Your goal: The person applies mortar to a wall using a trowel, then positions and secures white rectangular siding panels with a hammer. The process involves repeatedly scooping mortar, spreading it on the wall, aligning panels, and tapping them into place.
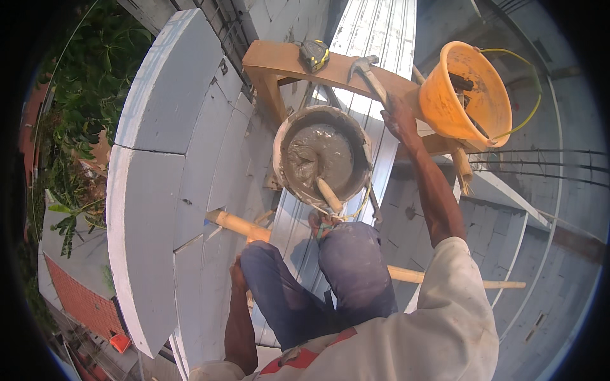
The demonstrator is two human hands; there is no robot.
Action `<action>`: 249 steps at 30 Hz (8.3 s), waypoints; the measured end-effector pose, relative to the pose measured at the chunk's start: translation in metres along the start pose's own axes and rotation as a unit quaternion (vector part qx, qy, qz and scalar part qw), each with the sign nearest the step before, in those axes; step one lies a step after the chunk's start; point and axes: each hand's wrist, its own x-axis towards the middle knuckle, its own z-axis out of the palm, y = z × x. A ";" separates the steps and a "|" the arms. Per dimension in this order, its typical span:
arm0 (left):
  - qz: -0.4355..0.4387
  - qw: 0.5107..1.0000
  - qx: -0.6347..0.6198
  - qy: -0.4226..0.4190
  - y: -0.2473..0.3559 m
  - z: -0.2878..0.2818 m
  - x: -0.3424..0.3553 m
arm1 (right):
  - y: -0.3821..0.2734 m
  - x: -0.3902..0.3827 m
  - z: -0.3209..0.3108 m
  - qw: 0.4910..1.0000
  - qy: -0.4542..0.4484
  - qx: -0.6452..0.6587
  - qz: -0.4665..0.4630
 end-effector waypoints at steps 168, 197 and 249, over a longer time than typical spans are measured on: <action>0.119 0.862 0.483 0.095 -0.140 -0.055 0.029 | -0.445 -0.001 -0.161 0.956 -0.083 0.048 -0.279; 0.133 0.843 0.520 0.050 -0.140 -0.047 0.048 | -0.266 -0.124 -0.084 0.766 -0.351 0.533 0.075; 0.171 0.951 0.257 -0.011 -0.146 -0.057 0.033 | -0.119 -0.158 0.017 0.949 -0.196 0.244 -0.029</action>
